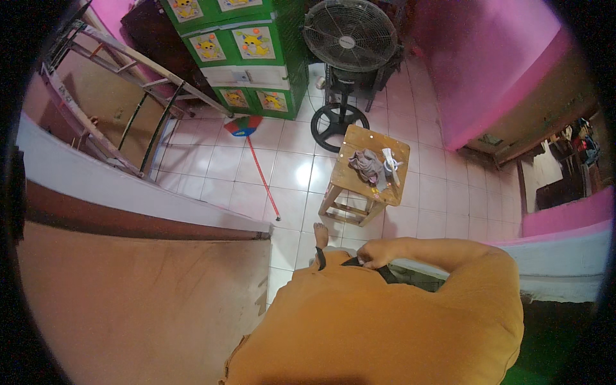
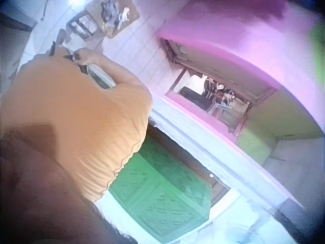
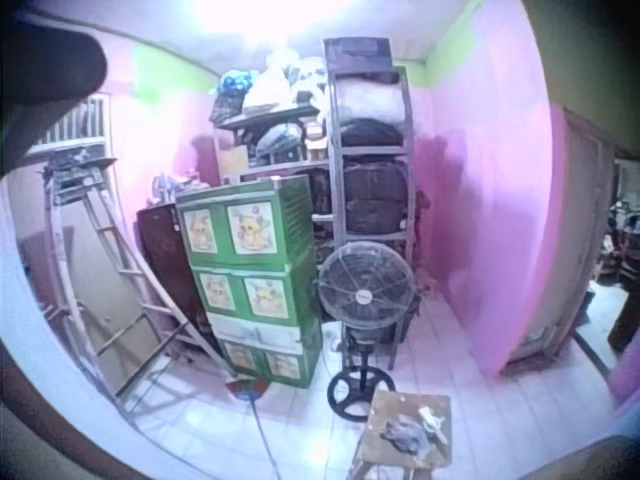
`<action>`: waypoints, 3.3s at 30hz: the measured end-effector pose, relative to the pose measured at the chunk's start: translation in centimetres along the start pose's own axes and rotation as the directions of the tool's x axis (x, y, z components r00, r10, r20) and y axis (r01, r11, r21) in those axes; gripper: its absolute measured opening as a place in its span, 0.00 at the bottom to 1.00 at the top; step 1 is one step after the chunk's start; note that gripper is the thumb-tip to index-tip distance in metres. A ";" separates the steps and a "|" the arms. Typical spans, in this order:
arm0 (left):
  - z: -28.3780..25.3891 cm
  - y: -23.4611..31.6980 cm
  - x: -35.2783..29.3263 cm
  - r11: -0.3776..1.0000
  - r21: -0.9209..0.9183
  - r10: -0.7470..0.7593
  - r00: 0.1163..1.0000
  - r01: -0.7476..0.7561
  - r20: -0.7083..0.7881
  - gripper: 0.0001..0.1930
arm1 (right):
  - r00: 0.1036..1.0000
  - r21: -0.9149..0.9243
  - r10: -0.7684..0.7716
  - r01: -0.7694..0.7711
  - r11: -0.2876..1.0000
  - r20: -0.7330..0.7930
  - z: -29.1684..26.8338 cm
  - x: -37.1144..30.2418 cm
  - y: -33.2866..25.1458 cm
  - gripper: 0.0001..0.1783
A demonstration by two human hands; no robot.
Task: The person dips a paintbrush into a small can of paint and paints the upper doorframe.
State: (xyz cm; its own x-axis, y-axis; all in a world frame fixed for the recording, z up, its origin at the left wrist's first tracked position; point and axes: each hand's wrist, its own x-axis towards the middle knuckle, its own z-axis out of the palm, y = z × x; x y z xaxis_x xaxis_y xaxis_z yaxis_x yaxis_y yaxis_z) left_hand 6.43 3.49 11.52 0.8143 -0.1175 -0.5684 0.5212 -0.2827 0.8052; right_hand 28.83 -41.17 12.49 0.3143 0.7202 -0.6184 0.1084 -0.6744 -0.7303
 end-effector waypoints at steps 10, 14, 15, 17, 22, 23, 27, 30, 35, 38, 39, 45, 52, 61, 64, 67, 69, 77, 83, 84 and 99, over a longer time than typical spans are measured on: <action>-0.6 2.9 4.2 0.996 0.061 0.056 0.998 -0.058 0.040 0.10 | 0.998 0.111 0.050 -0.053 0.992 0.025 -3.7 -4.1 -0.6 0.15; -0.9 4.5 4.7 0.990 0.100 0.101 0.995 -0.100 -0.008 0.10 | 0.977 0.151 0.169 -0.188 0.970 0.134 -4.4 -5.9 -1.4 0.17; -0.8 5.1 4.8 0.987 0.118 0.116 0.993 -0.113 -0.023 0.10 | 0.977 0.141 0.159 -0.180 0.974 0.144 -4.6 -6.7 -1.6 0.17; -0.6 6.0 4.8 0.981 0.145 0.144 0.986 -0.131 -0.079 0.10 | 0.982 0.191 0.137 -0.160 0.968 0.129 -5.6 -7.5 -2.3 0.17; -0.4 11.3 6.6 0.964 0.226 0.194 0.949 -0.138 -0.249 0.09 | 0.972 0.278 0.174 -0.213 0.937 0.157 -7.3 -7.7 -1.6 0.16; -0.4 12.1 6.9 0.969 0.219 0.167 0.953 -0.111 -0.253 0.10 | 0.968 0.260 0.193 -0.231 0.938 0.162 -7.7 -7.6 -1.2 0.16; -0.8 12.4 8.6 0.930 0.331 0.246 0.941 -0.162 -0.233 0.11 | 0.975 0.249 0.180 -0.207 0.946 0.128 -9.3 -6.3 -2.1 0.16; -1.5 13.7 10.6 0.925 0.353 0.209 0.963 -0.139 -0.168 0.11 | 0.969 0.219 0.167 -0.205 0.954 0.183 -9.9 -5.0 -0.4 0.16; -3.9 15.2 14.9 0.940 0.312 0.099 0.986 -0.136 0.132 0.12 | 0.953 0.338 0.046 -0.151 0.929 0.300 -9.5 -2.8 4.4 0.12; -4.5 16.0 17.7 0.979 0.190 -0.113 0.971 0.073 0.211 0.12 | 0.945 0.466 0.068 -0.220 0.857 0.319 -11.2 -2.5 5.3 0.11; -5.0 15.9 18.7 0.975 0.193 -0.157 0.957 0.111 0.244 0.12 | 0.934 0.557 0.119 -0.299 0.775 0.336 -11.6 -2.8 6.0 0.12; -6.6 23.1 26.6 0.830 0.558 -0.265 0.866 -0.019 0.424 0.15 | 0.490 0.540 0.568 -0.214 0.814 -0.661 -12.5 -2.1 12.5 0.15; 3.7 29.4 41.2 0.648 0.459 0.426 0.789 -0.607 0.443 0.20 | -0.220 0.584 0.541 -0.270 0.766 -0.812 -9.3 3.7 19.4 0.31; 18.1 30.3 53.1 0.303 0.333 0.530 0.448 -0.893 0.720 0.43 | -0.111 0.825 0.820 -0.142 0.547 -0.562 -10.2 4.9 17.6 0.31; 21.4 29.5 55.0 0.316 0.349 0.505 0.468 -0.882 0.725 0.47 | -0.164 0.846 0.830 -0.100 0.524 -0.533 -9.9 5.3 17.6 0.31; 22.7 28.4 57.1 0.322 0.371 0.521 0.490 -0.871 0.699 0.40 | -0.201 0.854 0.837 0.007 0.520 -0.508 -10.0 6.4 17.0 0.30; 22.7 27.3 58.6 0.340 0.304 0.452 0.439 -0.890 0.777 0.26 | -0.231 0.834 0.830 0.108 0.541 -0.508 -10.2 7.1 17.1 0.27; 23.4 27.9 57.5 0.470 0.211 0.474 0.447 -0.857 0.759 0.15 | -0.285 0.843 0.824 0.087 0.531 -0.490 -7.8 8.1 19.3 0.18; 25.4 31.3 56.9 0.259 0.360 0.495 0.444 -0.896 0.747 0.21 | -0.310 0.757 0.816 0.315 0.573 -0.488 -9.5 4.6 15.5 0.15; 26.1 32.3 56.9 0.236 0.398 0.478 0.462 -0.887 0.747 0.26 | -0.329 0.746 0.812 0.332 0.577 -0.482 -9.5 3.3 14.7 0.15; 33.7 31.4 57.9 0.182 0.186 0.280 0.232 -0.966 0.931 0.37 | -0.428 0.673 0.823 0.486 0.558 -0.374 -0.2 -3.9 11.9 0.13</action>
State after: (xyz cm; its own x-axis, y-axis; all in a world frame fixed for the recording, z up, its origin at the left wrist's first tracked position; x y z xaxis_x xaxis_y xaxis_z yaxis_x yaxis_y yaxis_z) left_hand 61.34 -44.30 -1.83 0.0975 -0.9932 -0.0638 -0.7389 -0.1152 0.6638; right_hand 29.02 -52.07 6.27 0.3074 -0.9239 -0.2280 -0.4214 0.0826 -0.9031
